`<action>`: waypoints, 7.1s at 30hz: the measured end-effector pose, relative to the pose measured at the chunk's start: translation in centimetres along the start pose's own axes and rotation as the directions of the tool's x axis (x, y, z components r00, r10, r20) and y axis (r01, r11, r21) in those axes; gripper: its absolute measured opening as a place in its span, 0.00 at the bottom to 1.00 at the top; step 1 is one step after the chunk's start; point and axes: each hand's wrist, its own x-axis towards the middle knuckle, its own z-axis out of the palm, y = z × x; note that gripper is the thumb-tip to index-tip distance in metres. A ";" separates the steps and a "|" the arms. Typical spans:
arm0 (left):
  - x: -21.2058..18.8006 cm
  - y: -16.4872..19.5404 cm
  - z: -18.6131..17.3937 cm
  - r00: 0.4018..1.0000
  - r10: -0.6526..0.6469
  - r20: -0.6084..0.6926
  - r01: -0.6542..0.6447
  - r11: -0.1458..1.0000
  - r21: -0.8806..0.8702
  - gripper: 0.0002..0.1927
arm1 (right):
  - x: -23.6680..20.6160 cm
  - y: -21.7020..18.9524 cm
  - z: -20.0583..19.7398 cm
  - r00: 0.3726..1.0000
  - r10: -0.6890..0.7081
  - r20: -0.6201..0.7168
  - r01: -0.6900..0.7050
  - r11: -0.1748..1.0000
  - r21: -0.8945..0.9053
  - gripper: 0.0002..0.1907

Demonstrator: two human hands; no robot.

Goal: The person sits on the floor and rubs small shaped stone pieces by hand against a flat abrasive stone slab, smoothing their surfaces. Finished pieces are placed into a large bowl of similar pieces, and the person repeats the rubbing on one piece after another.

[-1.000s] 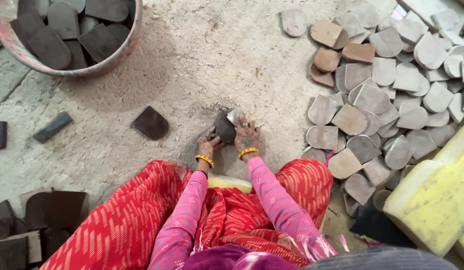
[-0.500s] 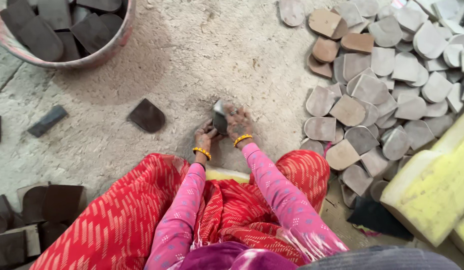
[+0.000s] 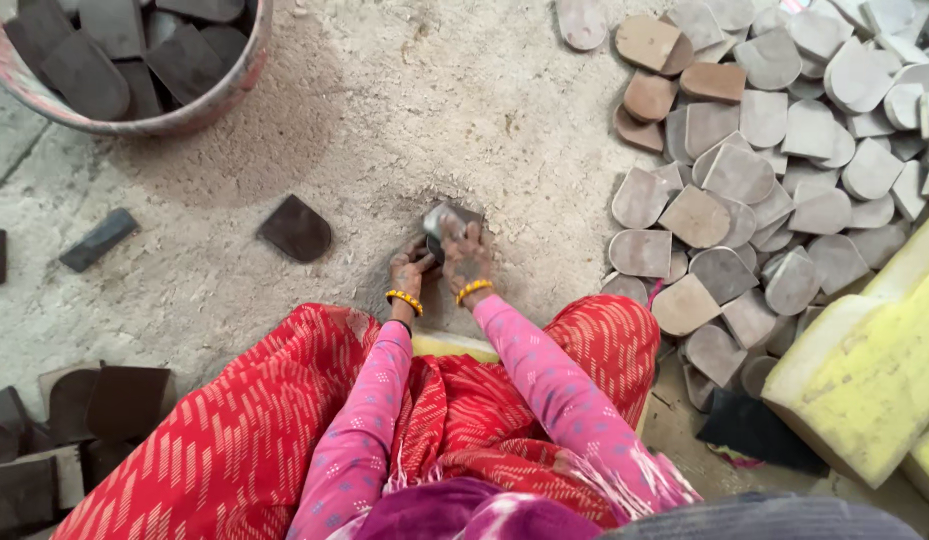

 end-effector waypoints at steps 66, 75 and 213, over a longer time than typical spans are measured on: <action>-0.4 -0.7 -1.5 0.951 0.110 -0.290 0.079 0.819 0.568 0.13 | -2.4 0.7 1.7 0.994 -0.047 -0.098 0.046 0.999 -0.019 0.32; -0.3 -0.2 -2.1 0.994 0.088 -0.069 -0.062 0.947 0.314 0.14 | 1.7 -0.7 1.7 0.994 -0.065 -0.087 0.070 0.996 0.046 0.26; -0.5 -0.1 -2.6 1.000 0.008 -0.021 0.004 0.864 0.504 0.31 | 0.9 -0.5 0.1 0.966 -0.258 -0.008 0.258 0.966 -0.031 0.26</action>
